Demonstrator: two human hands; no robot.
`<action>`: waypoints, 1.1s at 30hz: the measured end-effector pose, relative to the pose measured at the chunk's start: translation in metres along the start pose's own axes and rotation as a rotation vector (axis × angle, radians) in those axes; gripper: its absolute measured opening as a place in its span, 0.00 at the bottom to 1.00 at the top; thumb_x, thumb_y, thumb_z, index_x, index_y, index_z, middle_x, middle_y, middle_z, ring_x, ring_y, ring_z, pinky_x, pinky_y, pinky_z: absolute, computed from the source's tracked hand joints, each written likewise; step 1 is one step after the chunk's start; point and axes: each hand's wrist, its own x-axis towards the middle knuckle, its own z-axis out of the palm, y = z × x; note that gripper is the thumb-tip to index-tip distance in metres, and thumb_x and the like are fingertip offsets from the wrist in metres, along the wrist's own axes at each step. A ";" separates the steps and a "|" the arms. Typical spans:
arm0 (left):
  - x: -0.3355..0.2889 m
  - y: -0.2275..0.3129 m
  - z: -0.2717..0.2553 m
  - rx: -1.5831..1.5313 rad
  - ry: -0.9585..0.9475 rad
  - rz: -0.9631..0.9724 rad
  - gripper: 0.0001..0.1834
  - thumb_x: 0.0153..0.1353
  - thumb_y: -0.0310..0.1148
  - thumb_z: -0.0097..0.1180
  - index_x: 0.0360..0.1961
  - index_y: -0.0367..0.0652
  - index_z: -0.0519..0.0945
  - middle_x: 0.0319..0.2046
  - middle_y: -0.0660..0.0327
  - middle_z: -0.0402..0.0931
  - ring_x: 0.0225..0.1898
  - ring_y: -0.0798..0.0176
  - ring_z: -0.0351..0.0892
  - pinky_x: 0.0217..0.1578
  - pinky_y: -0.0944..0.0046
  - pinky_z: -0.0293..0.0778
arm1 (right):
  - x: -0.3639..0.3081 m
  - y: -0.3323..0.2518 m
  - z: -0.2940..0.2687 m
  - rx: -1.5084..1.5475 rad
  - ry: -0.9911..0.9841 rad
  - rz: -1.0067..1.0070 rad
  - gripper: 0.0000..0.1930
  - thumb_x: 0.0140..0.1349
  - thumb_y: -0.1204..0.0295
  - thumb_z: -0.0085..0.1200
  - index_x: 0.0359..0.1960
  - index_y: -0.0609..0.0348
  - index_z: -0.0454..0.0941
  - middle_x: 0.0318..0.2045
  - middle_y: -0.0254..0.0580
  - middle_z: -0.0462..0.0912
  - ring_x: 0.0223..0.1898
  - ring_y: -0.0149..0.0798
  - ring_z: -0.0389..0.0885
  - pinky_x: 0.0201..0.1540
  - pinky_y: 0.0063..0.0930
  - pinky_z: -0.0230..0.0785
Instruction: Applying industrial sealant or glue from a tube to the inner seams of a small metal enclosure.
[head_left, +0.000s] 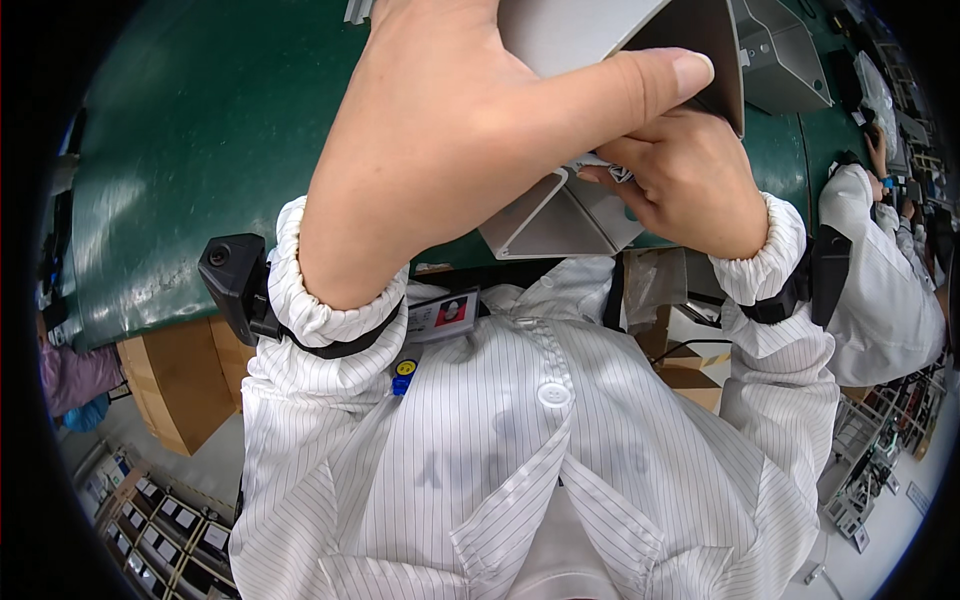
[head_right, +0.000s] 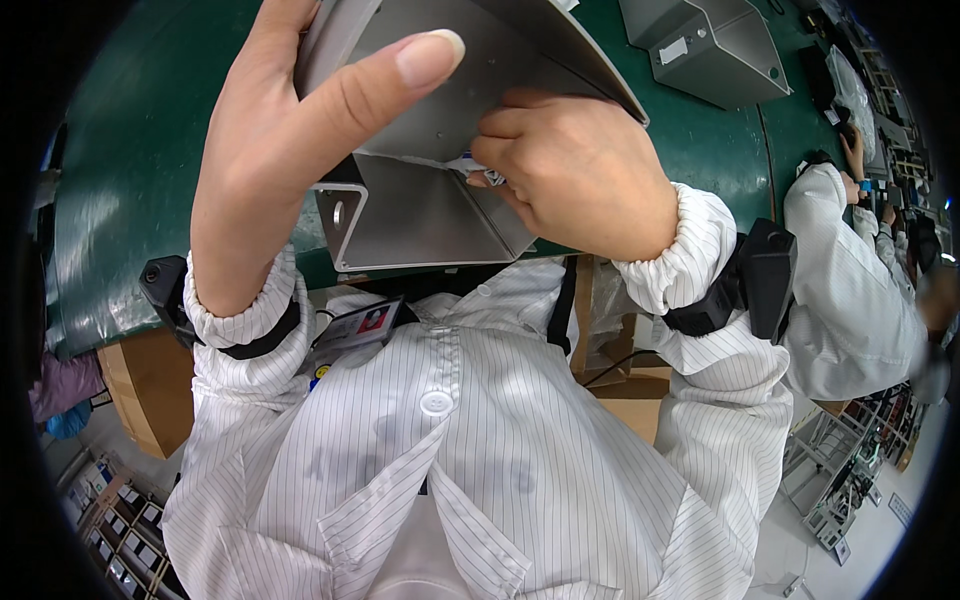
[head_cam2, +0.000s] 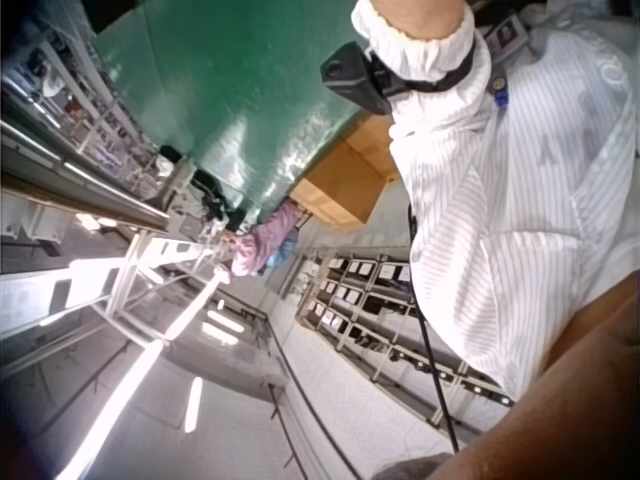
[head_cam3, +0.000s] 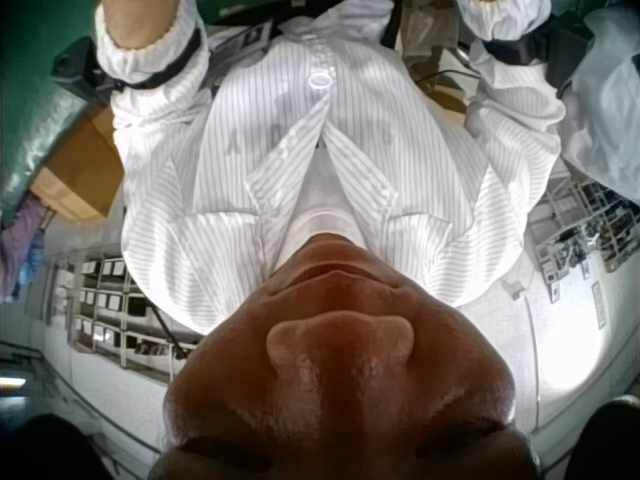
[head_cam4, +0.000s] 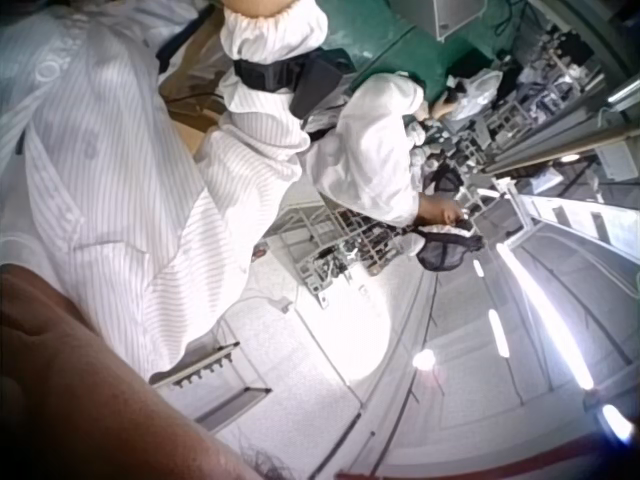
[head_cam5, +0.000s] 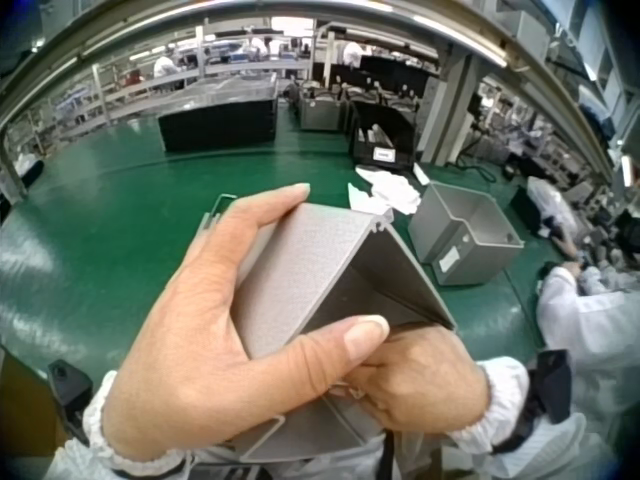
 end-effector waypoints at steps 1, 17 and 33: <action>0.000 0.007 0.001 0.152 0.002 0.013 0.42 0.48 0.47 0.64 0.56 0.29 0.61 0.45 0.44 0.64 0.47 0.54 0.69 0.47 0.58 0.67 | -0.001 0.000 0.000 0.003 -0.005 0.008 0.06 0.46 0.70 0.59 0.22 0.57 0.77 0.26 0.32 0.77 0.31 0.37 0.76 0.30 0.30 0.71; 0.010 0.013 -0.002 0.098 -0.173 -0.057 0.39 0.47 0.50 0.62 0.54 0.32 0.66 0.45 0.40 0.67 0.47 0.46 0.70 0.46 0.55 0.68 | -0.005 0.003 0.000 0.009 -0.036 0.049 0.06 0.47 0.69 0.59 0.24 0.57 0.78 0.26 0.34 0.78 0.31 0.40 0.77 0.29 0.32 0.71; 0.042 0.039 -0.004 0.424 -0.598 -0.236 0.39 0.47 0.51 0.62 0.53 0.33 0.68 0.44 0.38 0.68 0.46 0.44 0.71 0.46 0.54 0.68 | -0.002 0.003 0.008 0.002 0.053 -0.029 0.07 0.48 0.68 0.58 0.26 0.58 0.78 0.26 0.38 0.78 0.31 0.42 0.77 0.33 0.33 0.70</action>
